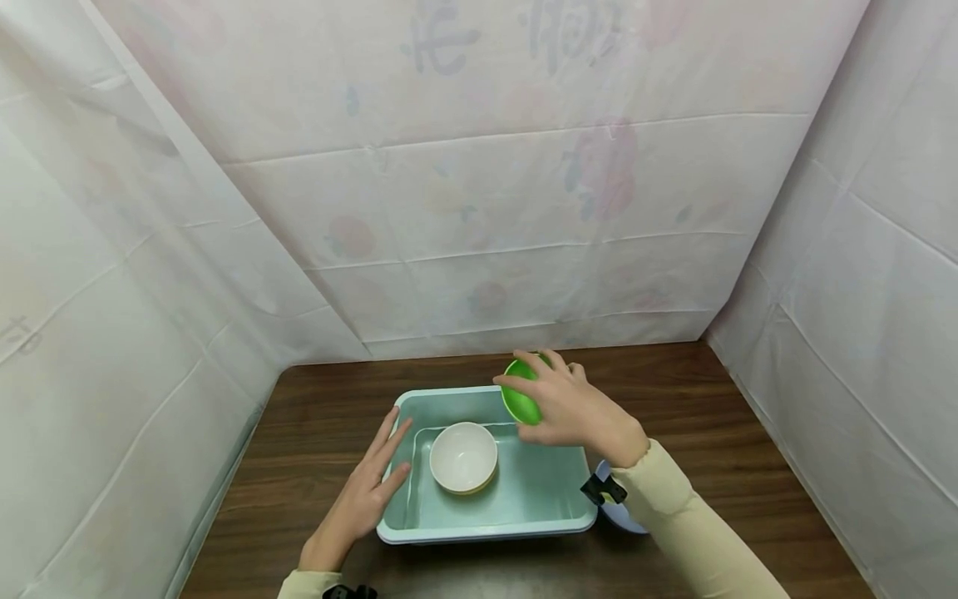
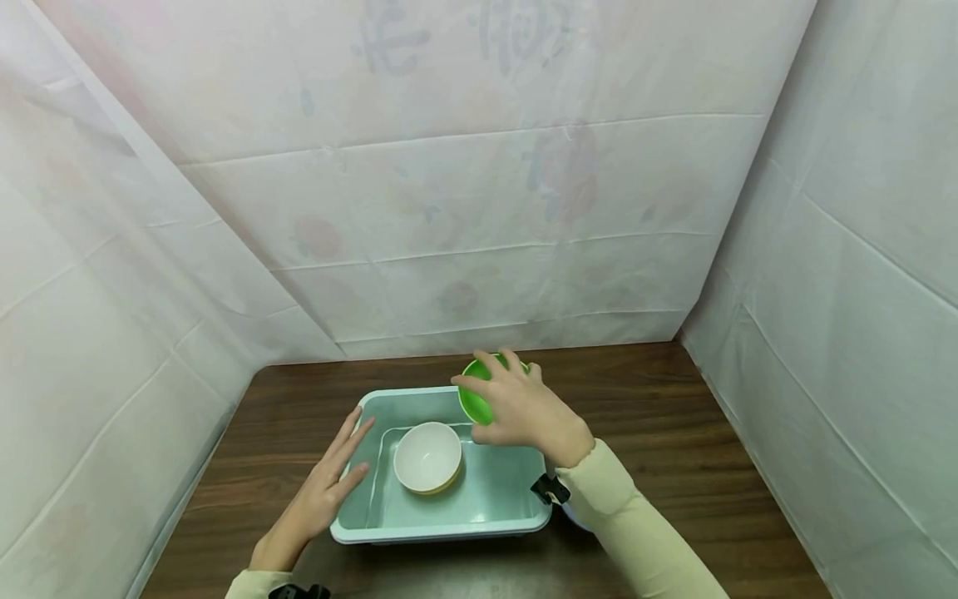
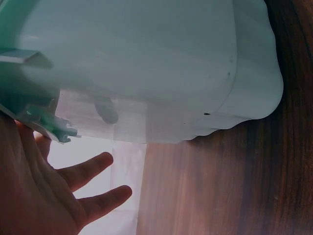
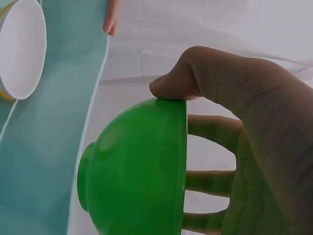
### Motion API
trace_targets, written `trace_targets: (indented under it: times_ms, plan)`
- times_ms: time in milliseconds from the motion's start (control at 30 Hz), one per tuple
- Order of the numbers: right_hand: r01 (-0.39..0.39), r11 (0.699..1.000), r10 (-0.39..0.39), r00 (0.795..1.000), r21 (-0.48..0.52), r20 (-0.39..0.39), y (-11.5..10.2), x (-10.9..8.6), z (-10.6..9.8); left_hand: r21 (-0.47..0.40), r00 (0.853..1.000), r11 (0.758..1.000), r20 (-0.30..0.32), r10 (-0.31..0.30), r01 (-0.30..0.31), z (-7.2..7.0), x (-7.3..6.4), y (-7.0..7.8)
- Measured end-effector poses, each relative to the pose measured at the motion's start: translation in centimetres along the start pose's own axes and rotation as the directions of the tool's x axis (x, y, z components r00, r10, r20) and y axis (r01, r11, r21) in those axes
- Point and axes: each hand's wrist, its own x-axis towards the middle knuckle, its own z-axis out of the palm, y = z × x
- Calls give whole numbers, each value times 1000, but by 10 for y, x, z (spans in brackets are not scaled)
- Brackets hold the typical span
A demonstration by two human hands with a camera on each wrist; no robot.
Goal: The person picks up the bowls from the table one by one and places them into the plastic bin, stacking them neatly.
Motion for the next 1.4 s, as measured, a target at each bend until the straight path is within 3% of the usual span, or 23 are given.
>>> trace_targets:
  times_ms: [367, 1400]
  plan:
    - [33, 999, -33, 999, 28, -12, -9, 11, 8, -2, 1000, 1000, 6, -14, 14, -1, 1, 1]
    - [44, 993, -54, 995, 111, 87, -25, 22, 34, -33, 1000, 999, -1, -17, 17, 1, -2, 2]
